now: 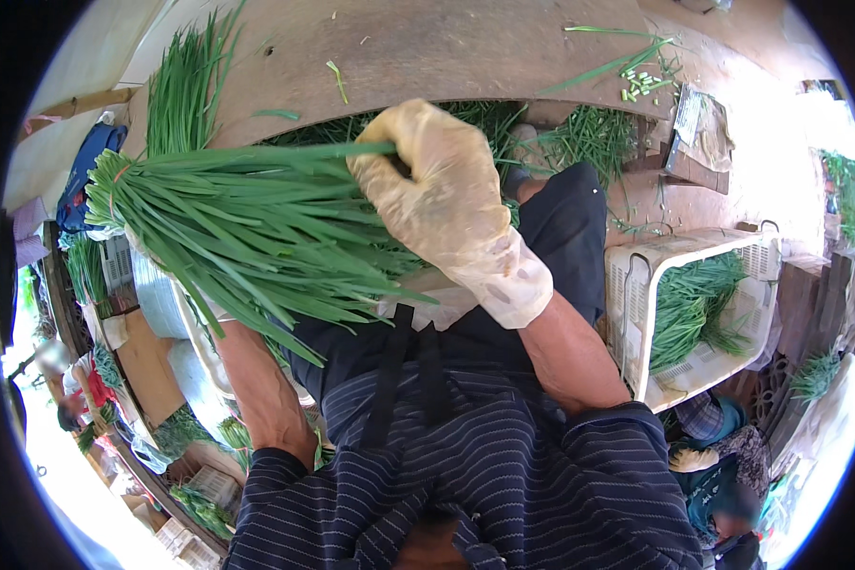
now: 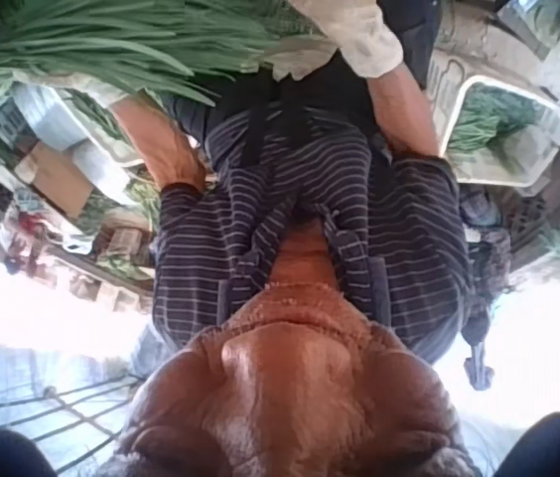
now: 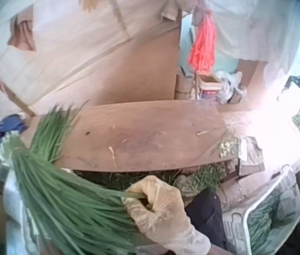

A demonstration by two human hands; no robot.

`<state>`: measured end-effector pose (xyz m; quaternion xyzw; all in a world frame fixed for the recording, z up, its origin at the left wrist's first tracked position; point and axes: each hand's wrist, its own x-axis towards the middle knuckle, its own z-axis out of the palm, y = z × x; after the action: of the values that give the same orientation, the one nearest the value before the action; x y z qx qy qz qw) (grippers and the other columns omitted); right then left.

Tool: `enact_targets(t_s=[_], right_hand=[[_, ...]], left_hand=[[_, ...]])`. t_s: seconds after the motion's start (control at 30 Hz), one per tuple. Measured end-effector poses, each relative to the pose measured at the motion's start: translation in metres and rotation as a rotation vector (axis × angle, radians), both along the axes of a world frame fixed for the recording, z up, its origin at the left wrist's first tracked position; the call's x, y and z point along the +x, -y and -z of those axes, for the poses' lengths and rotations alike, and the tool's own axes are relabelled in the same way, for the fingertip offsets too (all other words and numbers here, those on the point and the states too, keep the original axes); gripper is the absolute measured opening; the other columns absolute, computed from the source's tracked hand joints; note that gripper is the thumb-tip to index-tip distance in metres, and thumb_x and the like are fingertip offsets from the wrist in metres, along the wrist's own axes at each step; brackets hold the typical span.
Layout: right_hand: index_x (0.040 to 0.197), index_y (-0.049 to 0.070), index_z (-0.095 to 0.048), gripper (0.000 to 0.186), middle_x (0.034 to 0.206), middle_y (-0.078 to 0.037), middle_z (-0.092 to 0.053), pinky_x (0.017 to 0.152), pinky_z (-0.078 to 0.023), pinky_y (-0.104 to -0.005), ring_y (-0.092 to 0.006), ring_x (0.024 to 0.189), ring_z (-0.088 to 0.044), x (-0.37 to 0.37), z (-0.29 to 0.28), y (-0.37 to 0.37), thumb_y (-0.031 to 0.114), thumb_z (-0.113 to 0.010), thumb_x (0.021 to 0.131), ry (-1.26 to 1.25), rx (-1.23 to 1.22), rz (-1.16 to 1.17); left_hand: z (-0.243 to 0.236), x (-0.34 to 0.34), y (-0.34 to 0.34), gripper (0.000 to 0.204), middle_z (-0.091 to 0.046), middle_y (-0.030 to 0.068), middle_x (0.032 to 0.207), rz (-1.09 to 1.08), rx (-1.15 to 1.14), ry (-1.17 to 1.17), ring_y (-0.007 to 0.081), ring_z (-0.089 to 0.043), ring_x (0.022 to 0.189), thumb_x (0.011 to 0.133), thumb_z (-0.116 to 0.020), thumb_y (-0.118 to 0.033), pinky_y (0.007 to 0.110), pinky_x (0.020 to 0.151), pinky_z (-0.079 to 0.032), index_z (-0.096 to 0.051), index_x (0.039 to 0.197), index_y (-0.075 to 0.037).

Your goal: The person gathers green leafy vegetables, aligns them into neat bundles, and secures them with rubber bands. The person places the finished bundles into a white plastic basket.

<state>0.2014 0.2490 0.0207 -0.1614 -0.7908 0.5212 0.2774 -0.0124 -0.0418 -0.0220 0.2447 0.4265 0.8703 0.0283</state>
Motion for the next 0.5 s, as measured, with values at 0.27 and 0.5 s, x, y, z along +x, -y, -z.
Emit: enact_targets(t_s=[0.27, 0.5], right_hand=[[0.101, 0.000, -0.074, 0.031, 0.095, -0.011, -0.072, 0.075, -0.054, -0.0333, -0.0190, 0.083, -0.067, 0.026, -0.015, -0.036, 0.030, -0.074, 0.097, 0.010, -0.423, 0.009], [0.098, 0.002, -0.073, 0.021, 0.090, -0.013, -0.071, 0.073, -0.054, -0.0387, -0.0262, 0.079, -0.068, 0.023, -0.020, -0.002, 0.021, -0.078, 0.092, 0.125, -0.033, -0.263]], left_hand=[[0.005, 0.013, 0.003, 0.046, -0.060, 0.0095, 0.144, 0.210, -0.029, 0.272, 0.0241, -0.061, 0.125, 0.107, -0.051, -0.033, 0.043, 0.109, -0.052, -0.051, 0.149, -0.014], [0.004, 0.023, -0.002, 0.046, -0.061, 0.0094, 0.142, 0.282, -0.068, 0.319, 0.0240, -0.062, 0.124, 0.107, -0.052, -0.034, 0.043, 0.108, -0.052, -0.053, 0.147, -0.013]])
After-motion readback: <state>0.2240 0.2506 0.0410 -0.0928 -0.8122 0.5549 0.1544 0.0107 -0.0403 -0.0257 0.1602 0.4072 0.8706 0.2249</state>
